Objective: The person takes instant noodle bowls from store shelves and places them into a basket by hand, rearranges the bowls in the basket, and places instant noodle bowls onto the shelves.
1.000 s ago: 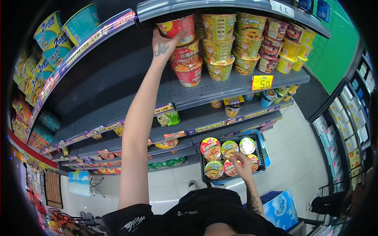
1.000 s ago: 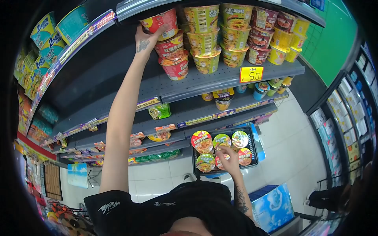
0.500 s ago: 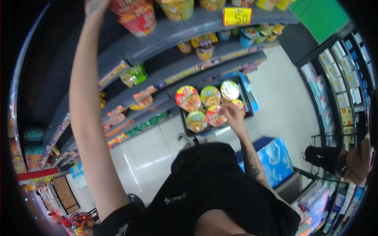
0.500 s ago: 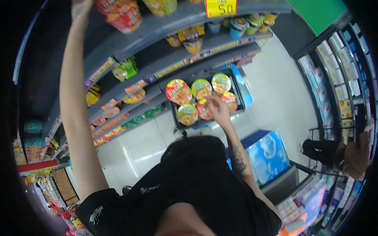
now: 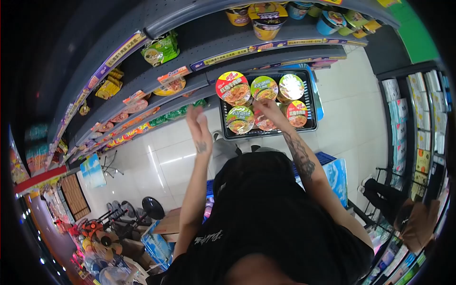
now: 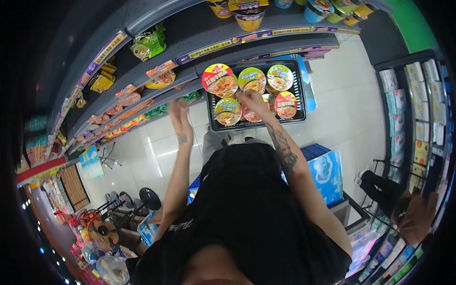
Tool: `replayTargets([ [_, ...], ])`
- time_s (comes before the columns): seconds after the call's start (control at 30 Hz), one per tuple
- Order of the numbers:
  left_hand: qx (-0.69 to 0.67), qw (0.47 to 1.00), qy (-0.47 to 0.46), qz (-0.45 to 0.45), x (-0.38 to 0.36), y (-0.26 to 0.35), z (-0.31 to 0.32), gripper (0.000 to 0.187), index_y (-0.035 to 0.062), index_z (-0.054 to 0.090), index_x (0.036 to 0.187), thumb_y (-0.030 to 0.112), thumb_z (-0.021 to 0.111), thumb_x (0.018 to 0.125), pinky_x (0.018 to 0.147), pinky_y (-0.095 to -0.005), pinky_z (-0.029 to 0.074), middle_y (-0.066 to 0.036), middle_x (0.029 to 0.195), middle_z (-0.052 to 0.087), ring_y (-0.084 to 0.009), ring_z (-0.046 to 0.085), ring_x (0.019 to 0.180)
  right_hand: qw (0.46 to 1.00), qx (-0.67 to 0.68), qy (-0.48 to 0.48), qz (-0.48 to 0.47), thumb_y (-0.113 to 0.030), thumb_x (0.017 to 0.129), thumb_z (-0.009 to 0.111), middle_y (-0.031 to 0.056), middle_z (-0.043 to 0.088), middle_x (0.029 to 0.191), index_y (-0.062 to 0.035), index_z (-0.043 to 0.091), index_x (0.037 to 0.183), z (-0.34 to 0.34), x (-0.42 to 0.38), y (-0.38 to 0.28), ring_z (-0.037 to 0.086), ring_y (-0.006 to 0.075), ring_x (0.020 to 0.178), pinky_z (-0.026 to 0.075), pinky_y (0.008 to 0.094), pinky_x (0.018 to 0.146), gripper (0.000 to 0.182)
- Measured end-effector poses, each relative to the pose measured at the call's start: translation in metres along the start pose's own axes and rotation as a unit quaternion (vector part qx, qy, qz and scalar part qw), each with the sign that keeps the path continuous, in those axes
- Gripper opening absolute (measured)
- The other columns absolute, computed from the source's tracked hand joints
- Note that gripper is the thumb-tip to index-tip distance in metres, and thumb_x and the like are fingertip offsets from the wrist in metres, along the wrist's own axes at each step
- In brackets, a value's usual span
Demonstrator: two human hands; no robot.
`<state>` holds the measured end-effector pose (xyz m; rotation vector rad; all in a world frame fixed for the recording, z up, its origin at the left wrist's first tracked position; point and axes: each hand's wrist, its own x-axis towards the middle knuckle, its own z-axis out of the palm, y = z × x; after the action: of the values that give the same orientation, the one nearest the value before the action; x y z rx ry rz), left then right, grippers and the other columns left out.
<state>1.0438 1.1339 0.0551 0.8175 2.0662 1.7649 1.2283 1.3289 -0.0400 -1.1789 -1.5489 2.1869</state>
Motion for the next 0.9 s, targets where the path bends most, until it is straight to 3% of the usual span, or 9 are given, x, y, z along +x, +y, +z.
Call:
replayTargets([
  [0.1,-0.004,0.993,-0.009,-0.12,-0.058,-0.05,-0.02,0.052,0.0037,0.033,0.151,0.032,0.043,0.109,0.101,-0.04,0.047,-0.017,0.131,0.057,-0.0253,0.057,0.121,0.998,-0.044,0.035,0.041,-0.039,0.097,0.067,0.0119,0.069,0.093,0.0031,0.058,0.115,0.011,0.068,0.015,0.072,0.0189,0.068,0.058,0.0308,0.053,0.047],
  [0.23,0.025,0.984,-0.026,-0.172,-0.082,-0.072,-0.042,0.052,0.0051,0.037,0.149,0.037,0.043,0.108,0.101,-0.0397,0.047,-0.017,0.131,0.057,-0.0247,0.057,0.12,0.996,-0.086,0.01,-0.009,-0.037,0.099,0.066,0.0125,0.068,0.085,0.0052,0.061,0.095,0.03,0.085,0.015,0.073,0.0201,0.07,0.06,0.0313,0.055,0.043],
  [0.27,0.001,0.979,-0.015,-0.203,-0.083,-0.076,-0.043,0.053,0.0054,0.038,0.149,0.039,0.042,0.108,0.101,-0.0397,0.047,-0.017,0.132,0.057,-0.0246,0.057,0.12,0.997,-0.068,0.017,-0.025,-0.031,0.1,0.065,0.0114,0.068,0.083,0.0041,0.06,0.086,0.033,0.084,0.016,0.073,0.019,0.072,0.061,0.0297,0.06,0.038],
  [0.37,-0.061,0.967,-0.011,-0.245,-0.074,-0.081,-0.032,0.056,0.0066,0.04,0.148,0.044,0.042,0.107,0.102,-0.0401,0.047,-0.017,0.135,0.056,-0.0252,0.057,0.121,0.998,-0.012,0.006,-0.058,-0.024,0.101,0.064,0.0106,0.068,0.085,0.0034,0.061,0.088,0.034,0.081,0.035,0.073,0.0176,0.078,0.062,0.0283,0.068,0.03],
  [0.5,-0.163,0.936,-0.014,-0.312,-0.061,-0.073,0.0,0.061,0.0092,0.04,0.151,0.05,0.042,0.106,0.106,-0.0416,0.045,-0.018,0.141,0.053,-0.0275,0.055,0.125,0.996,0.083,-0.012,-0.026,-0.019,0.1,0.065,0.0088,0.07,0.091,0.005,0.066,0.098,0.039,0.0,0.019,0.072,0.0177,0.085,0.061,0.0271,0.076,0.025],
  [0.57,-0.153,0.925,-0.011,-0.347,-0.054,-0.057,0.018,0.065,0.0123,0.04,0.152,0.057,0.037,0.105,0.109,-0.044,0.043,-0.017,0.146,0.05,-0.0268,0.051,0.132,0.997,-0.024,0.008,-0.076,-0.026,0.099,0.067,0.0091,0.07,0.081,0.0037,0.066,0.092,0.035,-0.028,0.047,0.072,0.014,0.079,0.056,0.0276,0.066,0.031],
  [0.67,-0.363,0.861,-0.086,-0.347,-0.052,-0.086,0.03,0.069,0.0033,0.048,0.142,0.06,0.034,0.105,0.108,-0.0414,0.044,-0.013,0.137,0.06,-0.0231,0.058,0.127,0.997,-0.012,-0.01,-0.081,-0.026,0.096,0.072,0.0077,0.067,0.086,0.0031,0.067,0.084,0.042,-0.08,0.056,0.068,0.0106,0.076,0.052,0.0272,0.065,0.031],
  [0.83,-0.3,0.876,-0.03,-0.376,-0.06,-0.076,0.039,0.066,0.0014,0.051,0.134,0.059,0.034,0.106,0.103,-0.041,0.05,-0.013,0.129,0.065,-0.0257,0.064,0.117,0.991,-0.026,-0.066,-0.11,-0.031,0.095,0.072,0.0112,0.069,0.092,0.004,0.069,0.087,0.028,-0.106,0.027,0.069,0.0132,0.074,0.053,0.0282,0.059,0.036],
  [0.9,-0.303,0.87,-0.012,-0.388,-0.06,-0.077,0.033,0.066,0.0022,0.052,0.134,0.059,0.034,0.105,0.103,-0.0414,0.05,-0.012,0.129,0.065,-0.0258,0.064,0.118,0.998,0.001,-0.003,0.065,-0.032,0.095,0.07,0.0144,0.07,0.087,0.0057,0.069,0.094,0.004,-0.1,0.004,0.072,0.0186,0.065,0.054,0.0319,0.052,0.037],
])
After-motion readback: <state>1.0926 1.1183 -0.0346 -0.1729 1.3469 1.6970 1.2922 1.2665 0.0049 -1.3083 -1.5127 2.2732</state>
